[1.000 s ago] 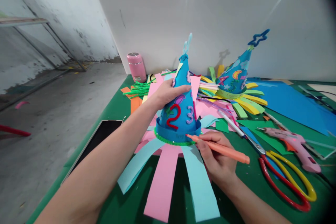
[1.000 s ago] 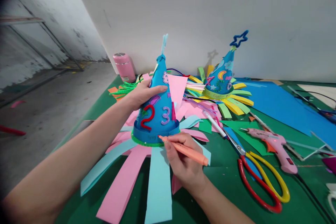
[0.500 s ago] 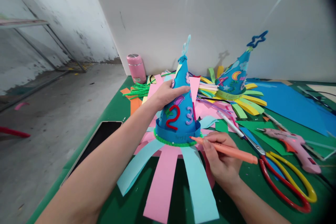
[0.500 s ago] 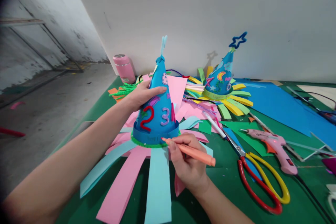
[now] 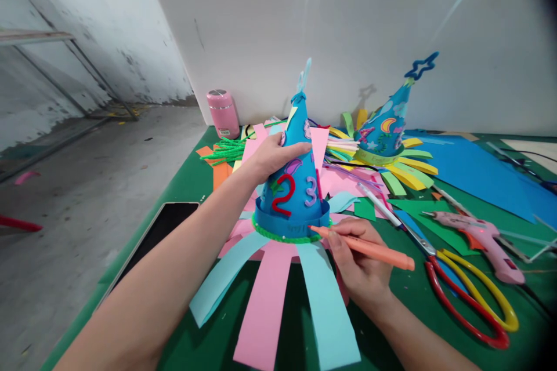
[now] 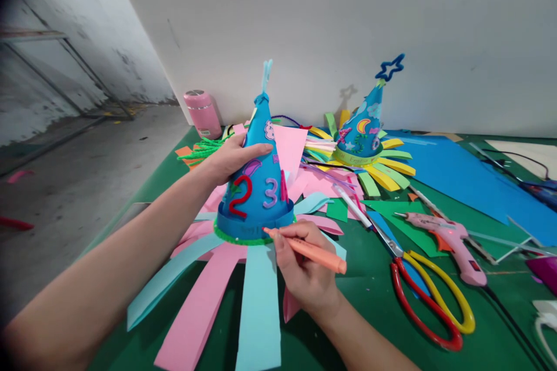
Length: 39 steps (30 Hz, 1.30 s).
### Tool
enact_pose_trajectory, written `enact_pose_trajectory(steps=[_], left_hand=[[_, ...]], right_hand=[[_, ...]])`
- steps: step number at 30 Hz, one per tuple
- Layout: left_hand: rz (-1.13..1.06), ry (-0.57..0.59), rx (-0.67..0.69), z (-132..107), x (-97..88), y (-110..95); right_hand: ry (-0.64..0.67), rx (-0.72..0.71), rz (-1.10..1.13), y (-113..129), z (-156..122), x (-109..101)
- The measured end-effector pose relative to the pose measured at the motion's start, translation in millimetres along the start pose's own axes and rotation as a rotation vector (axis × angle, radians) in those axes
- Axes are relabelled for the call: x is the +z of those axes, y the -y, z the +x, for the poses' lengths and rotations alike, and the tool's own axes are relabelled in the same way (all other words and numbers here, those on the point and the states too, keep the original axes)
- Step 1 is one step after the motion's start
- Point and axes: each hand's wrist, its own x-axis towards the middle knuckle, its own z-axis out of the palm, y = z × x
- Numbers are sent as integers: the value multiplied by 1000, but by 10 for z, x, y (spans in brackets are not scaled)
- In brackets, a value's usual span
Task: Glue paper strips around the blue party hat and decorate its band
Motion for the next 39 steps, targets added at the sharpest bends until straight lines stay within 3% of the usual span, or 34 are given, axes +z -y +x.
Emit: enact_pose_trajectory(steps=[16, 24, 30, 36, 39], left_hand=[[21, 8, 19, 3, 3, 4], [32, -4, 17, 11, -2, 6], [29, -3, 16, 11, -2, 15], [30, -4, 6, 2, -10, 4], [25, -3, -2, -12, -3, -6]], right_hand=[[79, 9, 5, -31, -22, -31], [-6, -19, -21, -45, -8, -28], [17, -20, -36, -32, 8, -7], [-161, 87, 92, -46, 0, -31], [-189, 138, 211, -43, 18, -96]])
